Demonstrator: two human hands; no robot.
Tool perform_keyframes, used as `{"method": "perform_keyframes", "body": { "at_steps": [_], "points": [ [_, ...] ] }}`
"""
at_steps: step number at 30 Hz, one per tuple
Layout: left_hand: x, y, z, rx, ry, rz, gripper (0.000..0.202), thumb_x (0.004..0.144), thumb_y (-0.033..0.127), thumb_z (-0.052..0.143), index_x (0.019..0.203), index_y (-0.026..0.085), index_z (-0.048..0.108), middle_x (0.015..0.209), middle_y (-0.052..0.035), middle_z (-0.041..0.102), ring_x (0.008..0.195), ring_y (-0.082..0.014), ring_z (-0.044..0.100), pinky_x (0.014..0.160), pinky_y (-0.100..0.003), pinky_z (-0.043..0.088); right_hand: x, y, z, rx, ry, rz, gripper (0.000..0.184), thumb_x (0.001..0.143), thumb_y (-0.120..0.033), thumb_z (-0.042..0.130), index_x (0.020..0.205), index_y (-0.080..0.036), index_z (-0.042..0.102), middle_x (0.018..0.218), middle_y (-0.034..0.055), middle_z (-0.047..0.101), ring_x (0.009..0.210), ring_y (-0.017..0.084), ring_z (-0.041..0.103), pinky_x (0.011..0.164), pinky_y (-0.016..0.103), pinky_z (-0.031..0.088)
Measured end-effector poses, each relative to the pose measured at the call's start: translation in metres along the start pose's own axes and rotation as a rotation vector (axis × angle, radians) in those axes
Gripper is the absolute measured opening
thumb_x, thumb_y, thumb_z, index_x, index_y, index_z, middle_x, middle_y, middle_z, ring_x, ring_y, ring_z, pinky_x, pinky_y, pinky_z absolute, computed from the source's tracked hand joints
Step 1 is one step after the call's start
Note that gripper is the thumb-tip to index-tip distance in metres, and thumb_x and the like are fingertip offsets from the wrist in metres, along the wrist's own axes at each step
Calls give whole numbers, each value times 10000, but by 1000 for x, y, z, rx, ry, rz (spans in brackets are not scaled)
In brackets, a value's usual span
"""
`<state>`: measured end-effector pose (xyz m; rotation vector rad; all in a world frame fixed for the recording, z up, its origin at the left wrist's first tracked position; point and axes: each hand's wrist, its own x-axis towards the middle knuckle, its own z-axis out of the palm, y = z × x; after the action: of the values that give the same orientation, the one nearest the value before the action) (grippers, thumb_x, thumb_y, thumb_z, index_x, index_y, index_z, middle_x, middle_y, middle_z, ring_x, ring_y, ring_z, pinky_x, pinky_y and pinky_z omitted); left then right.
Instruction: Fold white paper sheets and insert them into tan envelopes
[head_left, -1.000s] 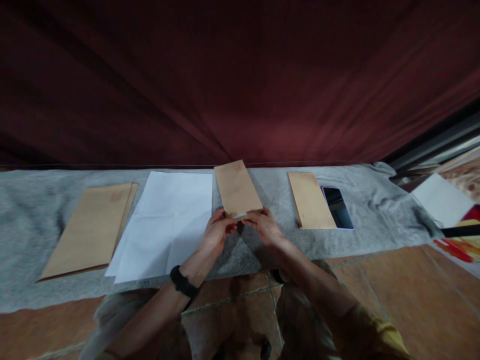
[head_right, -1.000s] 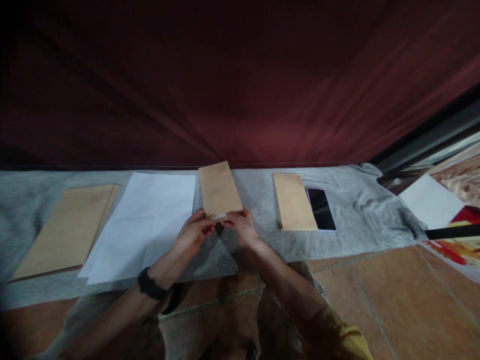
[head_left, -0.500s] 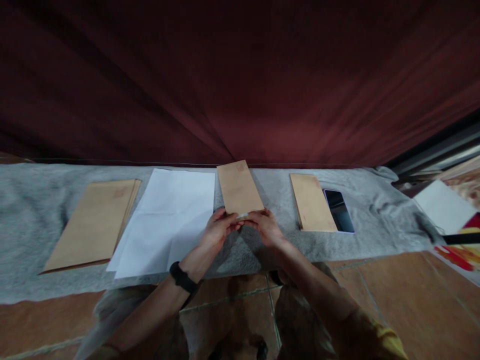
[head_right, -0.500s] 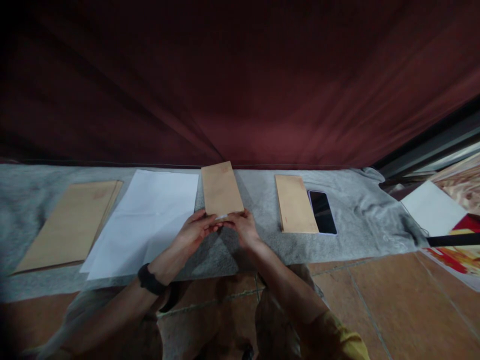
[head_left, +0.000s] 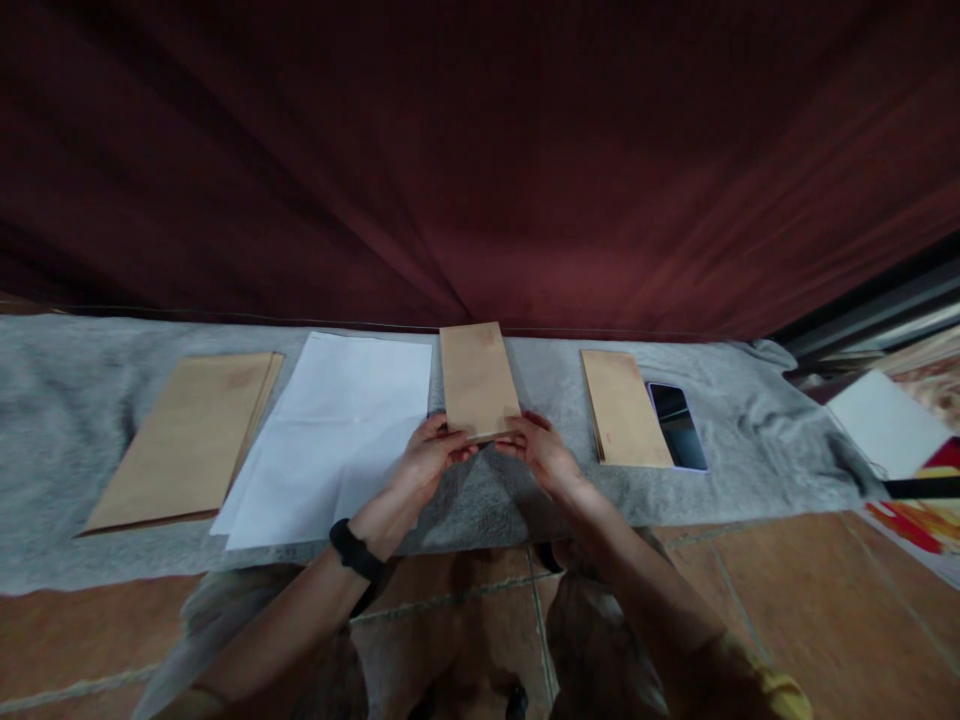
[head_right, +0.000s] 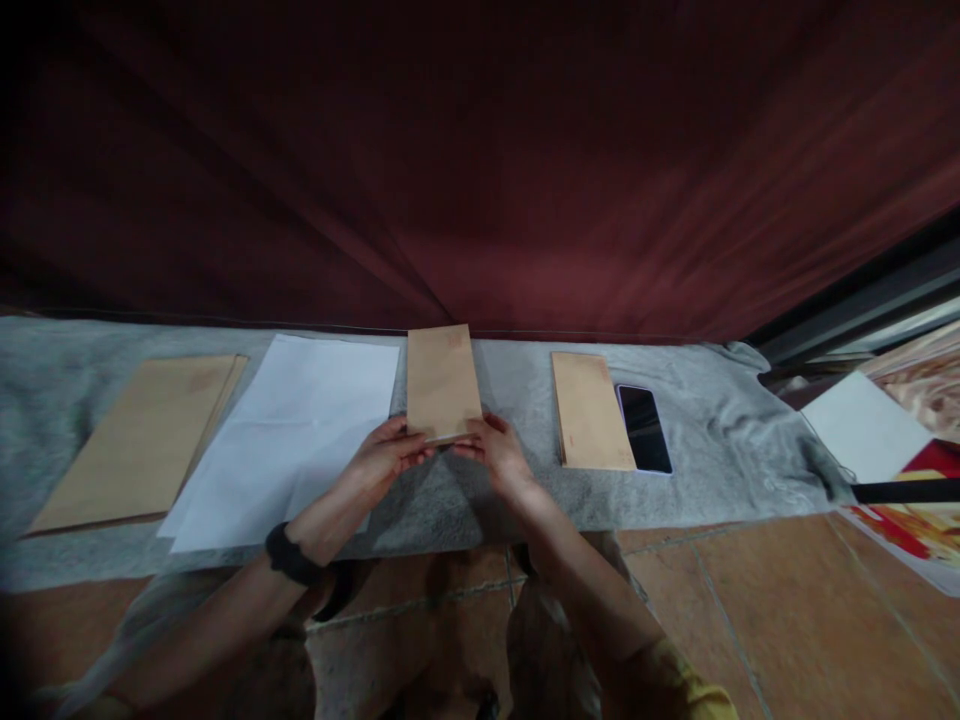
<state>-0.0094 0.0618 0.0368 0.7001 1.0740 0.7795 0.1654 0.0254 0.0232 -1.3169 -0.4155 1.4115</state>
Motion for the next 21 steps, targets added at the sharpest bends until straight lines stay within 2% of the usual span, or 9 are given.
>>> {"method": "perform_keyframes", "body": {
  "at_steps": [4, 7, 9, 11, 13, 15, 18, 21],
  "points": [
    [-1, 1, -1, 17, -5, 0, 347, 604, 160, 813, 904, 141, 638, 724, -27, 718, 552, -115, 643, 528, -205, 471, -1, -1, -2, -78, -3, -23, 299, 611, -329, 805, 812, -221, 610, 761, -20, 705, 616, 159, 684, 627, 297, 603],
    [-3, 2, -1, 29, 10, -10, 338, 595, 159, 808, 889, 143, 643, 743, -30, 725, 549, -115, 647, 517, -205, 465, 1, -2, -8, -221, -2, -31, 297, 647, -366, 780, 855, -218, 629, 716, -31, 673, 577, 156, 649, 563, 285, 570],
    [-5, 1, -1, 37, 5, -8, 329, 590, 164, 810, 874, 143, 646, 745, -30, 724, 544, -115, 647, 503, -203, 456, 3, -4, -14, -363, 37, -124, 291, 694, -378, 747, 912, -217, 643, 740, -21, 673, 624, 175, 653, 577, 299, 564],
    [-8, -1, -1, 46, -5, -5, 327, 583, 176, 819, 859, 145, 645, 729, -28, 716, 536, -117, 643, 487, -202, 447, 5, -7, -19, -544, 108, -328, 277, 757, -358, 701, 990, -215, 658, 854, 20, 699, 765, 207, 677, 697, 342, 584],
    [-11, -4, -2, 64, -17, -14, 333, 579, 190, 829, 853, 150, 644, 707, -23, 709, 529, -119, 638, 476, -203, 446, 5, -10, -21, -753, 151, -552, 272, 829, -314, 636, 1080, -213, 670, 1026, 75, 707, 958, 240, 673, 880, 400, 568],
    [-15, -7, -2, 87, -28, -34, 344, 578, 204, 836, 857, 158, 641, 693, -18, 706, 523, -124, 638, 468, -206, 449, 3, -12, -20, -936, 101, -696, 318, 896, -266, 557, 1191, -208, 662, 1201, 119, 677, 1135, 259, 633, 1027, 438, 511],
    [-22, -8, -3, 127, -39, -47, 353, 599, 225, 830, 882, 167, 628, 667, -11, 701, 512, -132, 641, 461, -208, 453, -3, -9, -13, -1120, -85, -781, 429, 963, -226, 471, 1376, -211, 589, 1449, 134, 567, 1359, 252, 516, 1161, 451, 418],
    [-26, -8, -2, 174, -47, -43, 351, 635, 229, 794, 919, 175, 595, 618, 3, 682, 473, -132, 625, 445, -204, 443, -10, 2, -3, -1300, -208, -797, 500, 1009, -291, 477, 1503, -218, 484, 1624, 116, 388, 1519, 258, 323, 1237, 481, 318]
  ]
}}
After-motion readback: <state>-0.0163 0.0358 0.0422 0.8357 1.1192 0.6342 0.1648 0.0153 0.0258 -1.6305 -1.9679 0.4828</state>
